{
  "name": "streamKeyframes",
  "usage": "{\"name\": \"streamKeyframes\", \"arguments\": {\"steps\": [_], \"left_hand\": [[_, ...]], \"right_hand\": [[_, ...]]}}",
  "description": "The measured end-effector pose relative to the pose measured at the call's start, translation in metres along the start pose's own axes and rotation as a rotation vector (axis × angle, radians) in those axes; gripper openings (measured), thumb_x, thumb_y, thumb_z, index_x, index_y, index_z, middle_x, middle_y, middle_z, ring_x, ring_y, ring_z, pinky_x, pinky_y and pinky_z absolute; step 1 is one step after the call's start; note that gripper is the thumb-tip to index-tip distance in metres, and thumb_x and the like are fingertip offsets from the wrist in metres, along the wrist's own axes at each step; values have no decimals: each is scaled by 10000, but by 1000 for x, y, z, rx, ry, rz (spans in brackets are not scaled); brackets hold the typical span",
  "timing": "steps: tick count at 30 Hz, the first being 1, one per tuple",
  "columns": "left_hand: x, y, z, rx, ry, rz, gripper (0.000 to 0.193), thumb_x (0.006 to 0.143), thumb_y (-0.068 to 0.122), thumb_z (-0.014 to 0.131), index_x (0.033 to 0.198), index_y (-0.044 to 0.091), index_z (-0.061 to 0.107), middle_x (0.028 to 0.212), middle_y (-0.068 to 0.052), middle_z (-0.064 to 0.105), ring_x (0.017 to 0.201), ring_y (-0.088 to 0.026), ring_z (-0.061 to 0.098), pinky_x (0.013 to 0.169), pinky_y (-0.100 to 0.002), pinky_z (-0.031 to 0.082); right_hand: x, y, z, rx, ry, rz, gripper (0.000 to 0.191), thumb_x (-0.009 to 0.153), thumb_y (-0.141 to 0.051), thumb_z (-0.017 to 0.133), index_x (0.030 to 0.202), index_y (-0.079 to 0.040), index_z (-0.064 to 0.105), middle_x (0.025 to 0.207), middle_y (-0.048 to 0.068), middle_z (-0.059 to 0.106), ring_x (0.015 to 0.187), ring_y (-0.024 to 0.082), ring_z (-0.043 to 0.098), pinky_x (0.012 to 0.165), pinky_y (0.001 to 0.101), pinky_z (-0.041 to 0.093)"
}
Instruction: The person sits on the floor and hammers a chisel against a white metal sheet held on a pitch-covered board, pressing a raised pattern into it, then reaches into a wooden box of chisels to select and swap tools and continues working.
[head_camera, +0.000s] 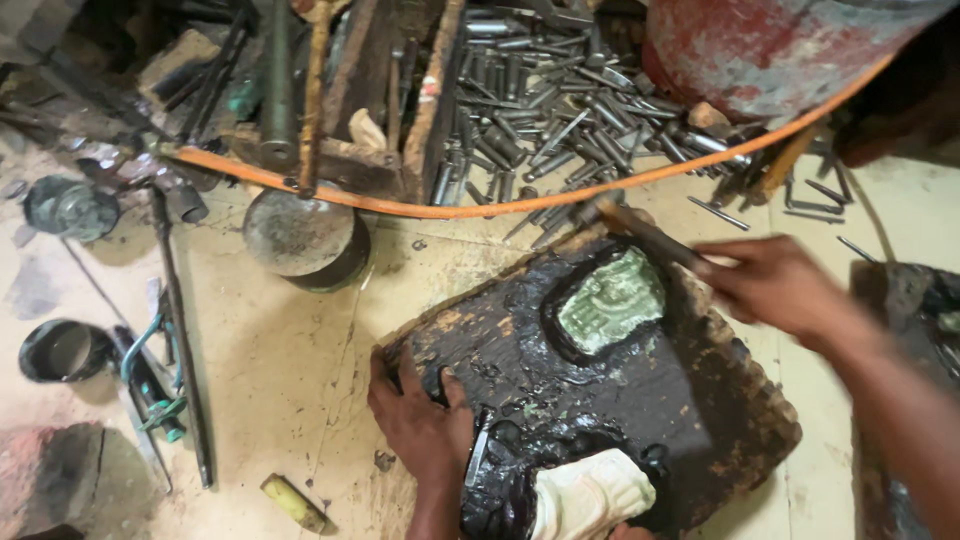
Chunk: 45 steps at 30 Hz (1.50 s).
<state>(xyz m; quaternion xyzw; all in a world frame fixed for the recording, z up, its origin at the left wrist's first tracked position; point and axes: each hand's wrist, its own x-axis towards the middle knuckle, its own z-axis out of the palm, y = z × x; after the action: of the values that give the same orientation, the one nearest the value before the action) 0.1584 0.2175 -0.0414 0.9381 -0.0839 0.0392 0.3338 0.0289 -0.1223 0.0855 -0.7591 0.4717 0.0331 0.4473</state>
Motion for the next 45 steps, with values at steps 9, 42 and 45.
{"name": "streamKeyframes", "arguments": {"steps": [9, 42, 45], "left_hand": [[0, 1, -1, -31, 33, 44, 597, 766, 188, 759, 1327, 39, 620, 1516, -227, 447, 1345, -436, 443, 1111, -490, 396], [-3, -2, 2, -43, 62, 93, 594, 787, 160, 743, 1350, 43, 591, 1503, -243, 457, 1355, -444, 450, 1106, -497, 406], [-4, -1, 2, -43, 78, 113, 622, 785, 166, 737, 1379, 56, 585, 1499, -242, 454, 1360, -447, 446, 1107, -501, 405]], "right_hand": [[81, -22, 35, 230, 30, -81, 411, 929, -155, 709, 1325, -49, 687, 685, 75, 678, 469, 95, 528, 404, 259, 405], [12, 22, -15, 43, -7, 13, 383, 914, -168, 697, 1295, -142, 739, 695, 122, 705, 466, 133, 524, 429, 294, 444], [25, -7, 27, -148, -172, 6, 388, 949, -271, 727, 1331, -216, 694, 680, 97, 718, 462, 123, 536, 428, 290, 439]]}}
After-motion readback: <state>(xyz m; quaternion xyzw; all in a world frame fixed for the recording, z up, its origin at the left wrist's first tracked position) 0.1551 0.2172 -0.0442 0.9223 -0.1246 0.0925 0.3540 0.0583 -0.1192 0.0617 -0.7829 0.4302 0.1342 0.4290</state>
